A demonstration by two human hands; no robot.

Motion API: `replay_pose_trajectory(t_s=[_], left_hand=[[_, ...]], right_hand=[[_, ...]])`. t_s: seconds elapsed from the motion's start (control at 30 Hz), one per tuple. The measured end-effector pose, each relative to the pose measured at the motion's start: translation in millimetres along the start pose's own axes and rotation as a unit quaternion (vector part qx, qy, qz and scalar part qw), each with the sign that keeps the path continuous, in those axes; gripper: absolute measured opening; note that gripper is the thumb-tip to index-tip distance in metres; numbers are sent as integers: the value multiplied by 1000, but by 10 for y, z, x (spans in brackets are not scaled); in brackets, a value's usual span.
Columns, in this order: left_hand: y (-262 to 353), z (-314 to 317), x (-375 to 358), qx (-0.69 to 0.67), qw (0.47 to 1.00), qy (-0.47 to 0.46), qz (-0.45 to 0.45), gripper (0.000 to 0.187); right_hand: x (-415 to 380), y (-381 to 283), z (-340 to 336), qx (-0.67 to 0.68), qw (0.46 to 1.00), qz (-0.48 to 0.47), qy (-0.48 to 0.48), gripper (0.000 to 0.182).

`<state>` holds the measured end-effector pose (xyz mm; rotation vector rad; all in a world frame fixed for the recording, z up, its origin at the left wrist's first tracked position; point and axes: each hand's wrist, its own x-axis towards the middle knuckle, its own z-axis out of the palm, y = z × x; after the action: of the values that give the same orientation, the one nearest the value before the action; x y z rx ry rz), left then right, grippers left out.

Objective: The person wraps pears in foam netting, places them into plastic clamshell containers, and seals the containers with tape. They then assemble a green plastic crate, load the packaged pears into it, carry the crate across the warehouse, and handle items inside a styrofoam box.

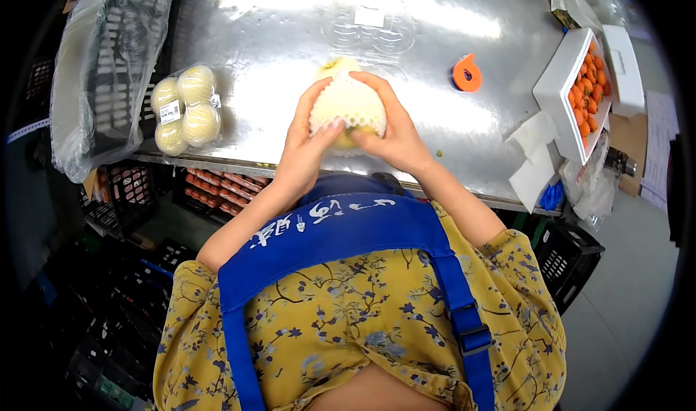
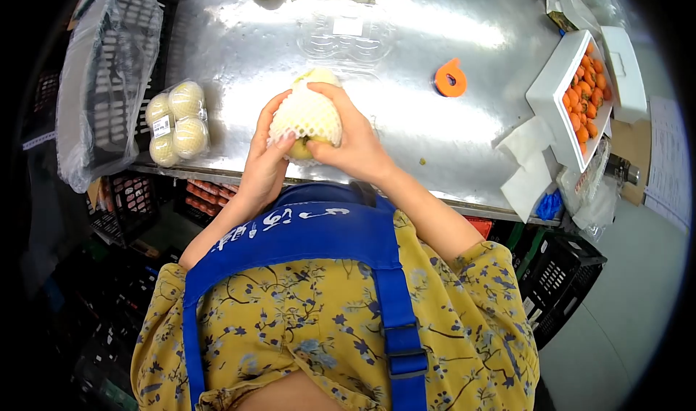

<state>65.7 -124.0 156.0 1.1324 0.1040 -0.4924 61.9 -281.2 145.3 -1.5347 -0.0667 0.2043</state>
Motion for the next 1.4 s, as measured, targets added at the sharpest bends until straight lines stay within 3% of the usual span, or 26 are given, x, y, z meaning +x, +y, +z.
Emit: replay_pose_trajectory(t_s=[0.03, 0.13, 0.17, 0.27, 0.37, 0.43, 0.5, 0.53, 0.67, 0.77, 1.07, 1.2, 1.27, 1.33, 1.4], left_hand=[[-43, -20, -17, 14, 1000, -12, 3, 65], [-45, -86, -62, -1, 998, -65, 6, 71], [-15, -126, -78, -16, 996, -84, 8, 73], [-18, -299, -16, 227, 972, -40, 40, 67], [-358, -566, 46, 529, 833, -88, 139, 61], [-405, -439, 43, 599, 775, -90, 184, 59], [-482, -377, 66, 649, 726, -85, 210, 62], [-540, -408, 84, 639, 736, -93, 203, 62], [-593, -571, 123, 600, 771, -119, 177, 61], [-591, -621, 128, 587, 782, -123, 171, 59], [-622, -677, 131, 576, 790, -126, 167, 58], [-630, -670, 118, 560, 807, -126, 140, 60], [-712, -723, 123, 608, 768, -123, 160, 65], [-664, -738, 121, 605, 763, -139, 181, 68], [-517, -660, 124, 593, 774, -140, 171, 58]], right_hand=[[-13, 5, -14, -16, 1000, 0, -5, 67], [-63, 151, -207, 107, 992, 62, -30, 68], [-94, 144, -295, 208, 975, 73, -3, 68], [-169, 115, -657, 263, 956, 121, 40, 67], [-255, 322, -790, 108, 986, 123, 25, 64], [-292, 378, -756, -19, 992, 126, -11, 64], [-284, 456, -681, -205, 977, 9, -52, 65], [-274, 477, -648, -294, 952, -49, -72, 65], [-220, 457, -558, -445, 884, -66, -127, 64], [-212, 462, -505, -473, 866, -58, -152, 62], [-279, 723, -125, -610, 787, -71, -57, 51], [-293, 716, -282, -500, 859, -69, -86, 65], [-289, 453, -356, -394, 912, -40, -105, 73], [-327, 471, -318, -388, 918, -38, -73, 79], [-328, 614, -259, -467, 882, -55, -33, 75]])
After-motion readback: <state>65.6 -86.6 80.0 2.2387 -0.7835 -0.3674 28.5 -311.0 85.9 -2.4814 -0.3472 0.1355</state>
